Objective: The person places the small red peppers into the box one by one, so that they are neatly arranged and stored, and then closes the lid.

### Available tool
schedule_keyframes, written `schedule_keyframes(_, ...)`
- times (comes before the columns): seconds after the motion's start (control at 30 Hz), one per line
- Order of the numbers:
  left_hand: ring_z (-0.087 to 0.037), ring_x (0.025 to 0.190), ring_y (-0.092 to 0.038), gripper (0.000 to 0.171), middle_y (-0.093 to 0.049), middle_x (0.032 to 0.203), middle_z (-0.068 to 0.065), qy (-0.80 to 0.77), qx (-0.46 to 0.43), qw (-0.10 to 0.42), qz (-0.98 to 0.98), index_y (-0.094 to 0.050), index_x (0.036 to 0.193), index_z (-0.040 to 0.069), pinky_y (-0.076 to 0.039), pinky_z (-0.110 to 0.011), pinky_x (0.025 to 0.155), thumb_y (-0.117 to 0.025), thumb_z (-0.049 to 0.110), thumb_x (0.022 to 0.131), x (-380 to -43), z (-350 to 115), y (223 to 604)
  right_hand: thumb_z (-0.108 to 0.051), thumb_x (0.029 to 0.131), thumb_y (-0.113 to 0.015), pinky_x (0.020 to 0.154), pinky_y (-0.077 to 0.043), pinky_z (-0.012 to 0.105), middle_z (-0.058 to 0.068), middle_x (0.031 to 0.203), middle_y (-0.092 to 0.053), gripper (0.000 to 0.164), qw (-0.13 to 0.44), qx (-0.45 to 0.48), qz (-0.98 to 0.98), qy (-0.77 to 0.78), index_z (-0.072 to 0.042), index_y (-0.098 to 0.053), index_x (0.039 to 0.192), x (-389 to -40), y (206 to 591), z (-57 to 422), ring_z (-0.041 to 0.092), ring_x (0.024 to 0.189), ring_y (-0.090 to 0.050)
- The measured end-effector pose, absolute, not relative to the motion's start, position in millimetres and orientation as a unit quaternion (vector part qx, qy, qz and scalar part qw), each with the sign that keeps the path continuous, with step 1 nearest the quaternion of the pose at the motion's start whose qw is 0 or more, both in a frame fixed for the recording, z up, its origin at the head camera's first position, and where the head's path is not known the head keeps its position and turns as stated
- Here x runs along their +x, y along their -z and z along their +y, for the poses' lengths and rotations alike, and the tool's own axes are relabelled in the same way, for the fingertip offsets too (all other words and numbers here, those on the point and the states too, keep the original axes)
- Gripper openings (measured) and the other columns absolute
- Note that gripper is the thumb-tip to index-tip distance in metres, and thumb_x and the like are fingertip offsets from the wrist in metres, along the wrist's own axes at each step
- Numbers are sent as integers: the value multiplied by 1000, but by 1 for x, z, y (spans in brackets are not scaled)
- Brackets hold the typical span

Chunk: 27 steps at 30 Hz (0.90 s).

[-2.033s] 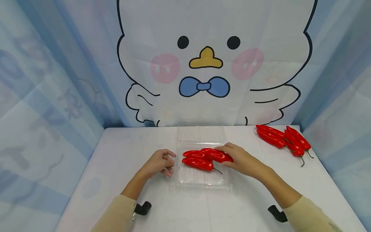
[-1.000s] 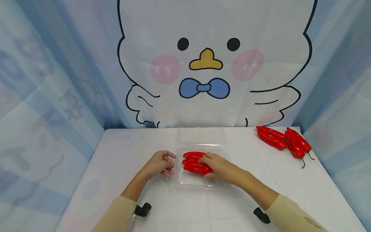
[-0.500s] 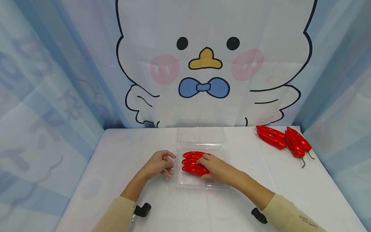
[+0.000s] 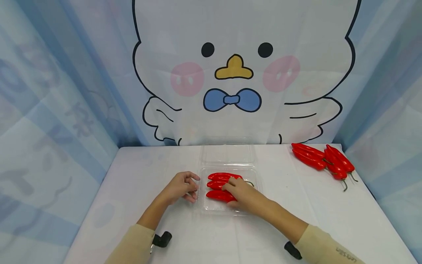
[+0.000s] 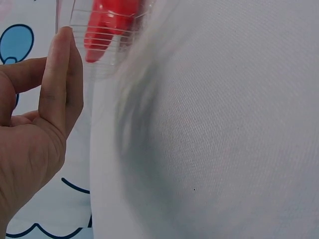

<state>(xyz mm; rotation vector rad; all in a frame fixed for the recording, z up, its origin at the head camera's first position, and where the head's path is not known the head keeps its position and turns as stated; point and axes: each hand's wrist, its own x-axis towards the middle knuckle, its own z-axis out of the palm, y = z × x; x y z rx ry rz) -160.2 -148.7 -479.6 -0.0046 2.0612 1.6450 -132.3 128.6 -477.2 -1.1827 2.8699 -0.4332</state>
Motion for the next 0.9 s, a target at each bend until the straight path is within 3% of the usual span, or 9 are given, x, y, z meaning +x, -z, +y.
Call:
schedule_keyframes(0.27, -18, 61, -69, 34, -63, 81, -11, -603, -3, 251, 757, -56, 129, -6, -65, -36, 59, -65, -3, 96, -160, -149, 479, -27, 80, -90, 81, -61, 31, 1, 106, -62, 43, -35, -379, 918, 112, -16, -68, 116, -129, 479, 128, 19, 98, -61)
schedule_keyframes(0.9, -18, 62, -69, 32, -63, 83, -11, -597, -6, 250, 762, -57, 128, -4, -65, -35, 59, -65, -2, 97, -159, -148, 477, -30, 76, -93, 80, -61, 28, 1, 105, -57, 55, -8, -357, 925, 129, -14, -65, 121, -129, 480, 129, 15, 94, -60)
